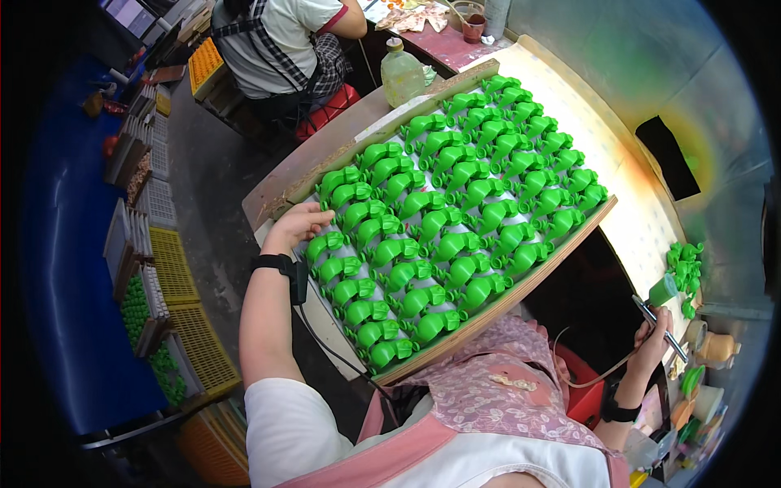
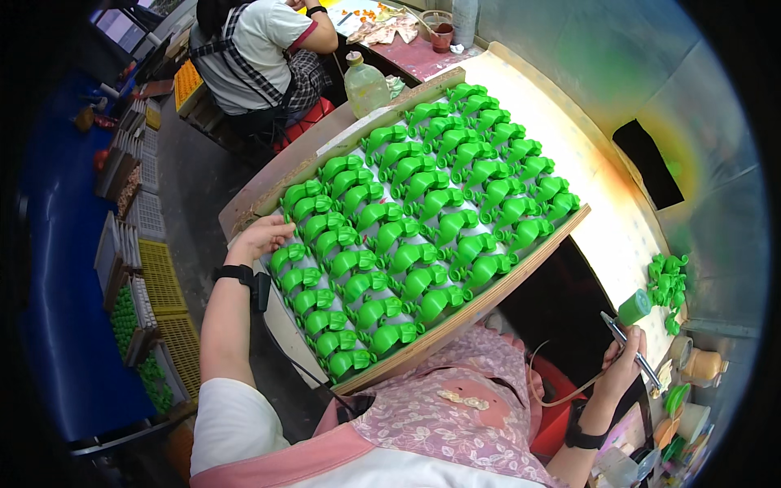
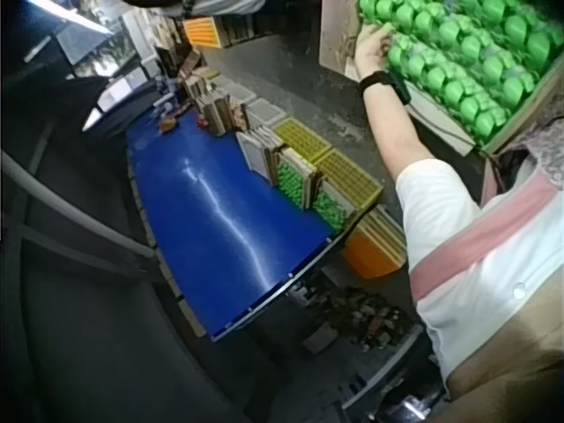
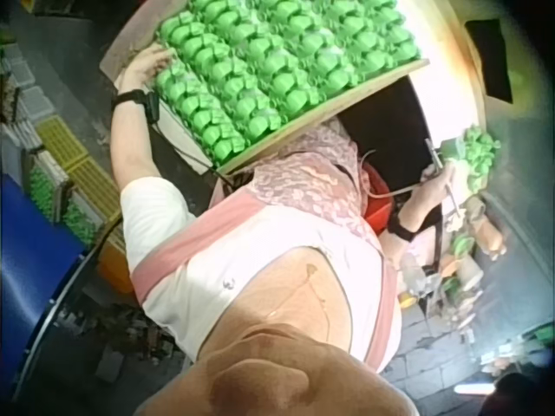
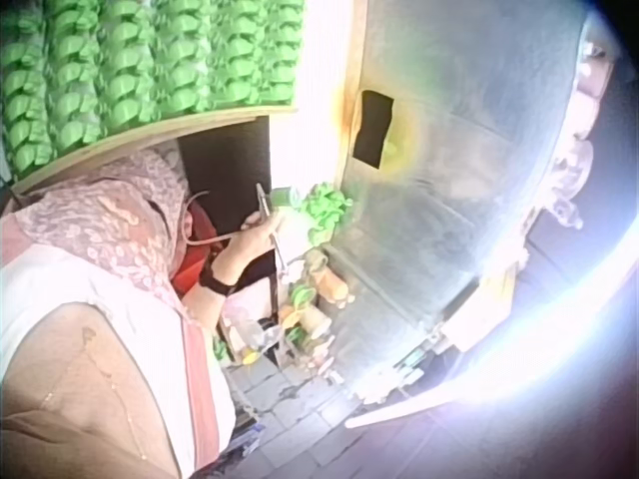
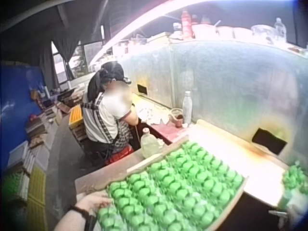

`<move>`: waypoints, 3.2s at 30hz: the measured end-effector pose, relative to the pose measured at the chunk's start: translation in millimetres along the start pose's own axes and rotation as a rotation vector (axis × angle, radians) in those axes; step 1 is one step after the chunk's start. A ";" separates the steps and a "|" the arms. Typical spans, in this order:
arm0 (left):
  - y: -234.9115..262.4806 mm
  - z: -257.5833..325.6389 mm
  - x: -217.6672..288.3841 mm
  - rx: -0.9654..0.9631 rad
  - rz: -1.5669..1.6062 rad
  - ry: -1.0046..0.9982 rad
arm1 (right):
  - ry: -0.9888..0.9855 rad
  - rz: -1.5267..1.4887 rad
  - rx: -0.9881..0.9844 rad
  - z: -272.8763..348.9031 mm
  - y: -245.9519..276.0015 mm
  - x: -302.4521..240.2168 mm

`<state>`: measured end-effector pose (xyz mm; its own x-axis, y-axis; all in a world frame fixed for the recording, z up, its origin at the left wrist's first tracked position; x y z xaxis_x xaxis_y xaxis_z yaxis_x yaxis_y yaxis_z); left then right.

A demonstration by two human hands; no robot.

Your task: The worker uses an airbrush tool to apply green paint to animal figurines, then organizes them into a tray and moves the tray to a different location.

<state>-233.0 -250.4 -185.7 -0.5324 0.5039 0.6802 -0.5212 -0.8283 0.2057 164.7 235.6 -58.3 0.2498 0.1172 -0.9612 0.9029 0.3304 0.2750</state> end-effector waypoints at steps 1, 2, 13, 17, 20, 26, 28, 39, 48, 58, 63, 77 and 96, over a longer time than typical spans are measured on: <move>-0.3 -3.4 1.2 0.007 -0.065 0.001 | 0.003 0.004 -0.009 0.3 0.7 0.3; -0.3 -6.7 2.3 0.013 -0.149 -0.003 | -0.001 0.003 0.005 0.7 2.5 1.2; -0.2 -13.4 4.4 0.027 -0.271 0.002 | -0.014 0.011 0.024 2.9 11.1 4.9; 3.5 -6.9 10.1 0.109 -0.384 0.004 | -0.016 -0.014 0.031 1.4 10.9 5.7; 9.2 0.9 16.3 0.254 -0.259 -0.066 | -0.010 -0.019 0.034 0.8 13.8 5.6; 12.3 -14.2 4.5 0.316 -0.335 -0.068 | 0.001 -0.034 0.030 2.0 17.9 3.9; 16.1 -18.8 -2.2 0.341 -0.308 -0.188 | 0.005 -0.050 0.050 1.6 21.3 2.0; -42.7 114.3 99.1 0.290 -0.218 -0.450 | -0.185 -0.178 -0.062 -30.7 48.8 8.1; -426.9 213.3 210.9 -0.300 -0.414 -0.602 | -0.140 -0.461 -0.140 -125.2 133.5 42.9; -787.1 166.5 189.9 -0.998 -0.276 0.081 | -0.093 -0.661 0.515 -161.3 323.8 84.6; -869.5 158.0 164.8 -0.754 -0.295 0.043 | -0.148 -0.669 0.690 -122.8 361.9 107.8; -861.3 164.0 173.6 -0.745 -0.198 -0.461 | -0.353 -0.741 0.628 -139.8 325.6 149.7; -602.6 133.3 231.9 -0.715 0.013 -0.177 | -0.031 -0.475 -0.188 -227.6 78.9 -14.4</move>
<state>46.5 333.0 -58.1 -0.4574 0.3984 0.7950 -0.8554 -0.4415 -0.2709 152.7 473.1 -17.5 -0.1603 -0.1136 -0.9805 0.8413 0.5038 -0.1959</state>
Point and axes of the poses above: each hand's wrist, its own z-axis away from the middle knuckle, its own y-axis out of the back of the hand, x = y × z, the point moved 5 cm from there along -z, towards the middle knuckle, and after that the axes turned 1 degree about z, right-handed, at the moved point
